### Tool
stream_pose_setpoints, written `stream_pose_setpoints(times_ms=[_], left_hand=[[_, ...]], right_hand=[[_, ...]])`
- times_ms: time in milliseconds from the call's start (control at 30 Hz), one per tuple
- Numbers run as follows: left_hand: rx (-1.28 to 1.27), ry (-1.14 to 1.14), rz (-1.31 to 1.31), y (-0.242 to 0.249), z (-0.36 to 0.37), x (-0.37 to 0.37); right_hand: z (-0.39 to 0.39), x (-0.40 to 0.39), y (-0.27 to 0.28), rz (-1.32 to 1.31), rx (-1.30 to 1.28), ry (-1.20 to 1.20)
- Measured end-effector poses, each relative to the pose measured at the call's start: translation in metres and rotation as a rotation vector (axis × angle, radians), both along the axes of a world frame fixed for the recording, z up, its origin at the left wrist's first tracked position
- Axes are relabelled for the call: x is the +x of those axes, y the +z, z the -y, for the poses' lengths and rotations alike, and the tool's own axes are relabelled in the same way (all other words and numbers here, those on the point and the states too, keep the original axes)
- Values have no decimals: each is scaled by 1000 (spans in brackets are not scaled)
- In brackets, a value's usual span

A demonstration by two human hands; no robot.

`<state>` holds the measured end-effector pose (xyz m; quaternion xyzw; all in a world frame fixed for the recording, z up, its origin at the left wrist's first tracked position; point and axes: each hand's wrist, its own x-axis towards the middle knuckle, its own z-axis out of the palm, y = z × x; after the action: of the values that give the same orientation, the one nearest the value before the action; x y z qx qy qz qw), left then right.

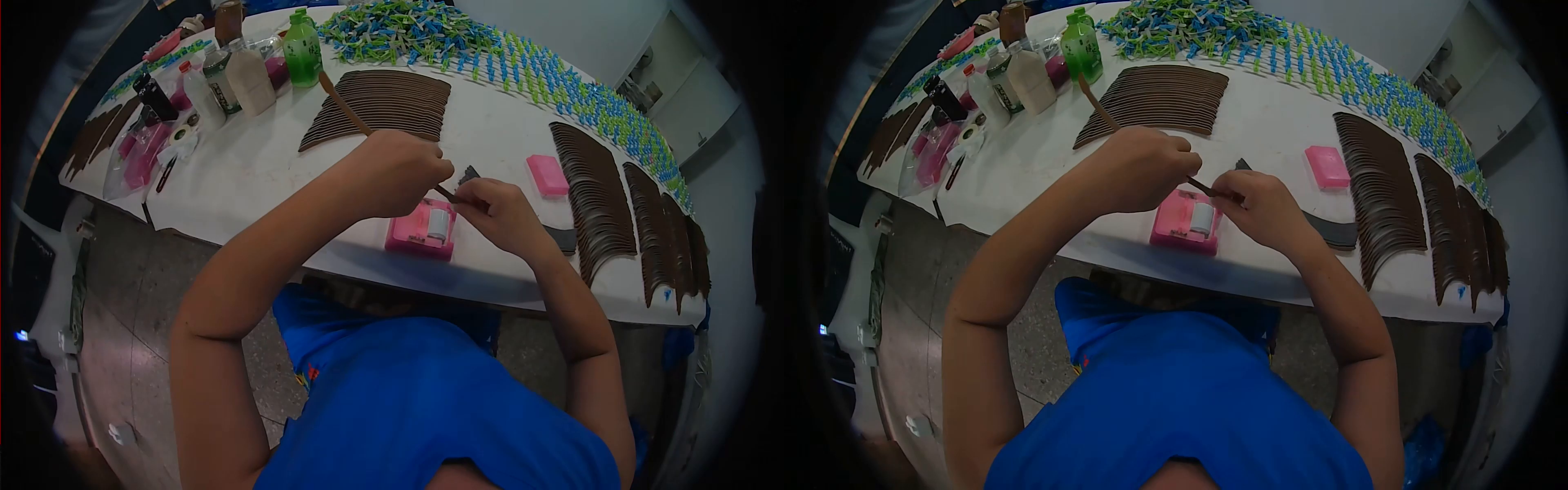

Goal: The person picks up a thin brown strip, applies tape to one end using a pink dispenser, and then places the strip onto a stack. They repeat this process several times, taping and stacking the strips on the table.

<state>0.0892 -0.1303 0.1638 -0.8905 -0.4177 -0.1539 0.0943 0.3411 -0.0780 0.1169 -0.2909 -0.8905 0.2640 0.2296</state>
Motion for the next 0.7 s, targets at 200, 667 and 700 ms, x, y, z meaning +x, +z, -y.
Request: stream_pose_setpoints(times_ms=[200,667,700], left_hand=[[-62,5,-214,17,2,9],[-17,13,-287,12,1,12],[-14,7,-281,12,1,12]], right_hand=[[-3,-9,-17,-25,94,105],[-2,-22,-37,-33,54,94],[-2,-22,-37,-49,62,98]])
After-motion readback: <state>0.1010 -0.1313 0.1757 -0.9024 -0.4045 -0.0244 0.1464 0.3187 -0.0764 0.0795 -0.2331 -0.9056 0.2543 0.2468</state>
